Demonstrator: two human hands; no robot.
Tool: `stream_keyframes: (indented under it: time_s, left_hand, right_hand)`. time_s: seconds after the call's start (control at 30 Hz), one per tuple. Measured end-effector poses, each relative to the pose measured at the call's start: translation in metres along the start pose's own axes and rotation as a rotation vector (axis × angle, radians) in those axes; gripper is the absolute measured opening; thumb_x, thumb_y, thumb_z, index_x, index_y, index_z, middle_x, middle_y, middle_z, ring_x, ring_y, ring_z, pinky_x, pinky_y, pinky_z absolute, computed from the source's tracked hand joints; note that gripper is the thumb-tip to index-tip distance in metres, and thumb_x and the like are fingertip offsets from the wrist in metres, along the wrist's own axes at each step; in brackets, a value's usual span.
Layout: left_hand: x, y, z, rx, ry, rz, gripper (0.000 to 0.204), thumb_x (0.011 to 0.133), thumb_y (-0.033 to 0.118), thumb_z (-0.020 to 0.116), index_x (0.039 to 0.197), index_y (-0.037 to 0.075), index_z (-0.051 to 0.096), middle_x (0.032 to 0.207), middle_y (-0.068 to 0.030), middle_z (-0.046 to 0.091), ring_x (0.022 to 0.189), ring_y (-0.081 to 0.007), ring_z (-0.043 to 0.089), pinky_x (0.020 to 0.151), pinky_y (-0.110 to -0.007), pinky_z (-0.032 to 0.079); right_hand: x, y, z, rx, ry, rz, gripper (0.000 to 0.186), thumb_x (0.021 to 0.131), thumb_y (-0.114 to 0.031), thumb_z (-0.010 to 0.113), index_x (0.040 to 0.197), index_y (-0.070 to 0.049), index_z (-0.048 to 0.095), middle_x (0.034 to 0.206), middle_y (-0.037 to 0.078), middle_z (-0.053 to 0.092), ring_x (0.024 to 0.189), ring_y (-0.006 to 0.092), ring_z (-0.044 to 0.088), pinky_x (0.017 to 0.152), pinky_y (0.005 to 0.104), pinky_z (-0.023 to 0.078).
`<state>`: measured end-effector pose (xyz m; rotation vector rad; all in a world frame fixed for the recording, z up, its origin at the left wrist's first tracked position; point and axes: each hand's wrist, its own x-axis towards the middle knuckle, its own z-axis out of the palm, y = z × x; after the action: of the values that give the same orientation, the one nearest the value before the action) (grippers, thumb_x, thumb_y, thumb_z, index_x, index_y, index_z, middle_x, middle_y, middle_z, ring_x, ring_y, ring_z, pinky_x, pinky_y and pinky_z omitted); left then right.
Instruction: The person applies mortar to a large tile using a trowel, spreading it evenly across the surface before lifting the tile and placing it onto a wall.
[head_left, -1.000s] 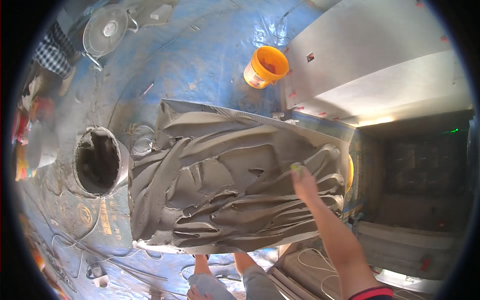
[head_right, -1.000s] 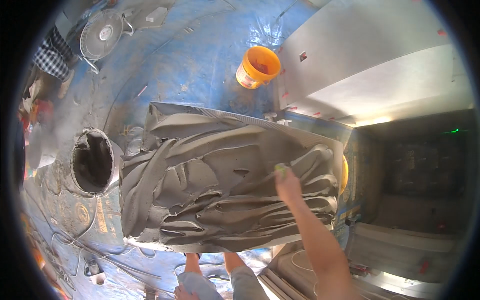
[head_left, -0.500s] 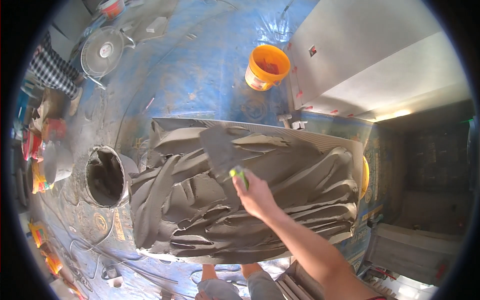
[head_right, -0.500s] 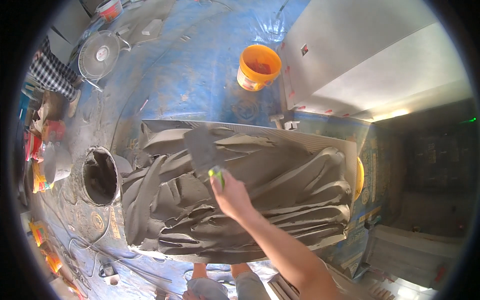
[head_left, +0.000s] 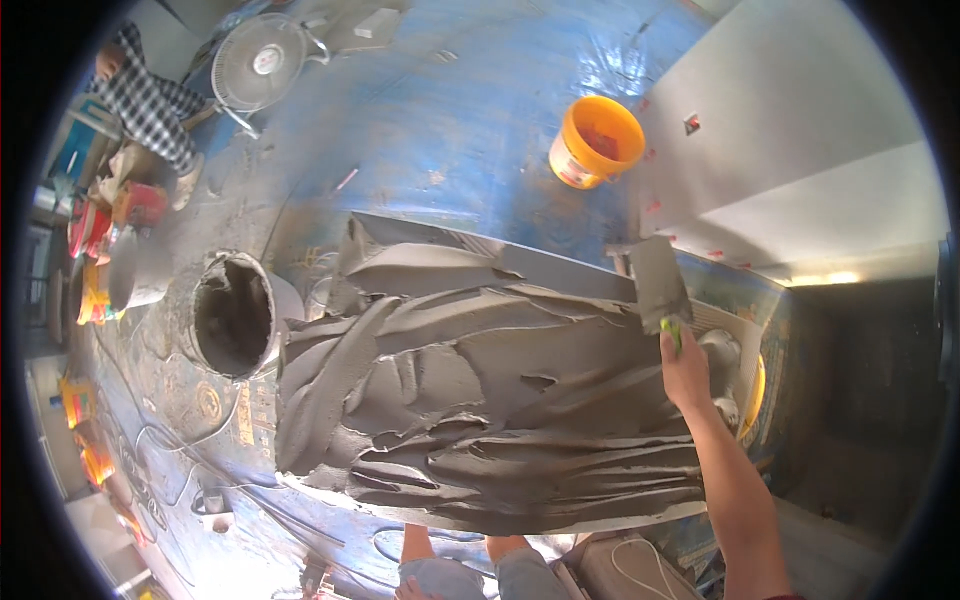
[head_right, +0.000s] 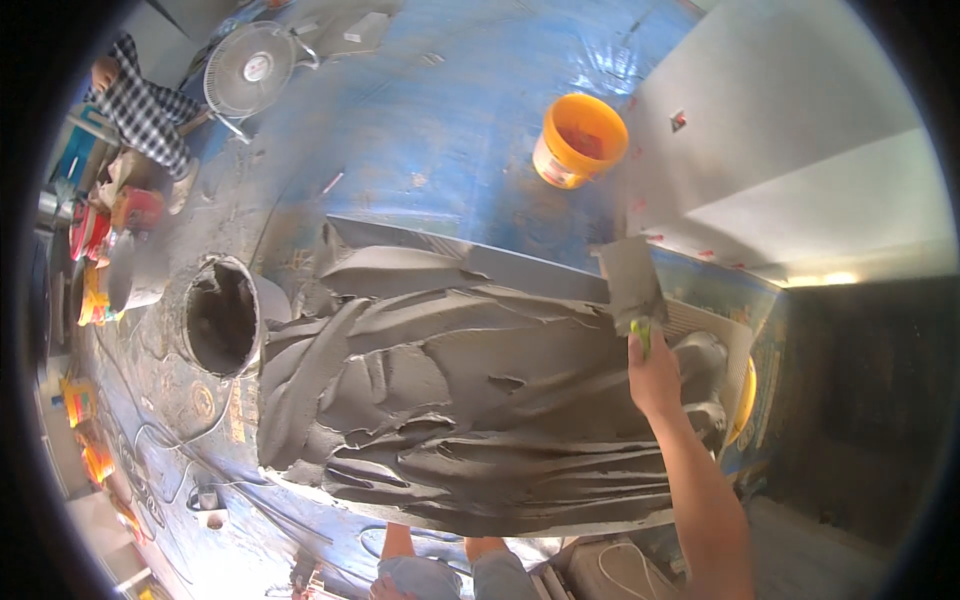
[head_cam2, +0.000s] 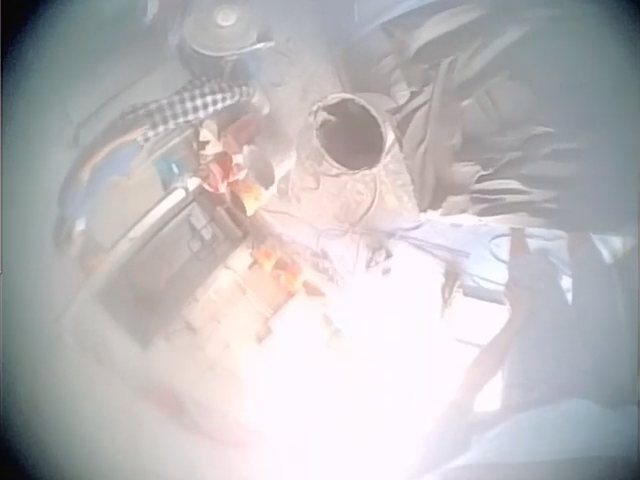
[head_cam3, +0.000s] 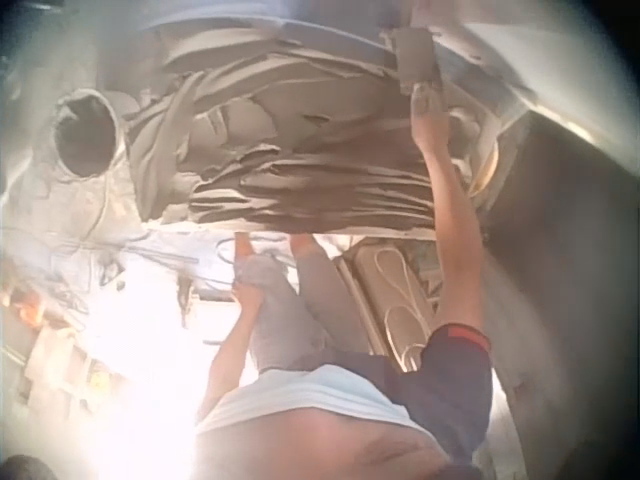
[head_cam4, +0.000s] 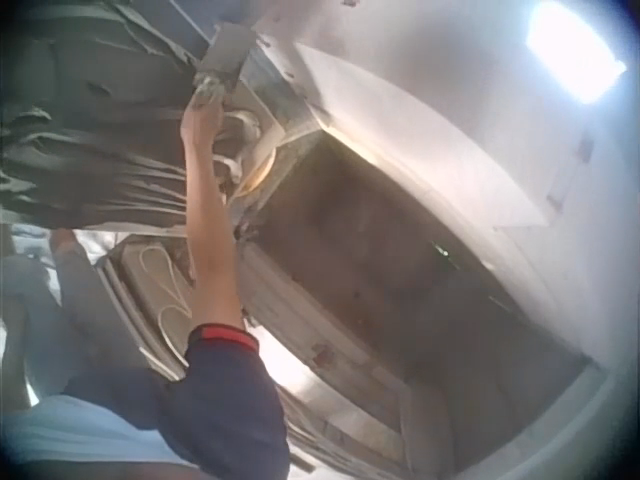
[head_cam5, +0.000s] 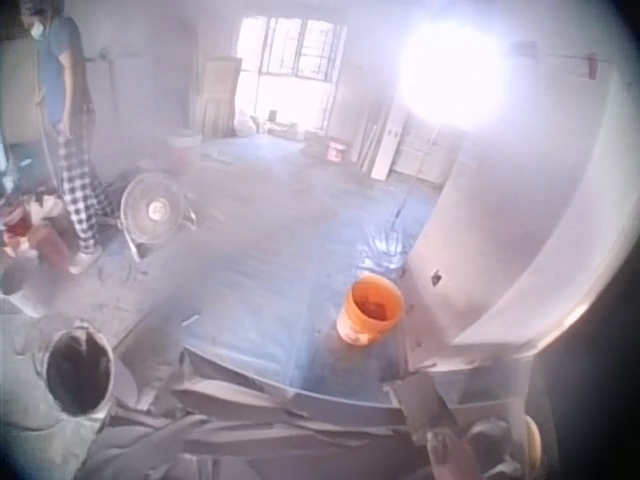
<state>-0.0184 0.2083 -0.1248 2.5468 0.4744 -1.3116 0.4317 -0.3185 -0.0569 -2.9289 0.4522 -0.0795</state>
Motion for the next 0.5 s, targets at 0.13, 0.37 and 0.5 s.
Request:
stream_keyframes:
  time_s: [0.13,0.37,0.5]
  left_hand:
    - [-0.004,-0.006,-0.003,0.056,0.060,0.154,0.048,0.084,0.027,0.058,0.123,0.000,0.062,0.120,-0.0292,0.061,0.119,-0.0472,0.049,0.102,-0.058,0.034]
    - [-0.001,0.061,-0.094,-0.134,-0.095,0.050,0.033,0.083,0.024,0.062,0.102,-0.002,0.070,0.105,-0.0246,0.067,0.105,-0.0438,0.057,0.091,-0.058,0.040]
    - [-0.002,0.026,-0.058,-0.060,0.075,0.033,0.036,0.082,0.024,0.064,0.107,-0.002,0.067,0.110,-0.0252,0.064,0.110,-0.0438,0.054,0.095,-0.056,0.039]
  right_hand:
    - [-0.009,-0.119,-0.054,0.991,-0.629,0.541,0.028,0.101,-0.033,0.053,0.115,-0.008,0.059,0.072,0.000,0.054,0.053,0.0074,0.050,0.044,0.0234,0.041]
    - [0.059,-0.229,0.038,1.046,-0.816,0.445,0.031,0.100,-0.035,0.054,0.097,-0.004,0.057,0.063,0.002,0.050,0.045,0.0109,0.046,0.038,0.0281,0.035]
    - [0.107,-0.196,0.086,0.960,-0.606,0.494,0.028,0.100,-0.031,0.052,0.101,-0.003,0.059,0.068,0.006,0.057,0.049,0.0143,0.051,0.042,0.0324,0.043]
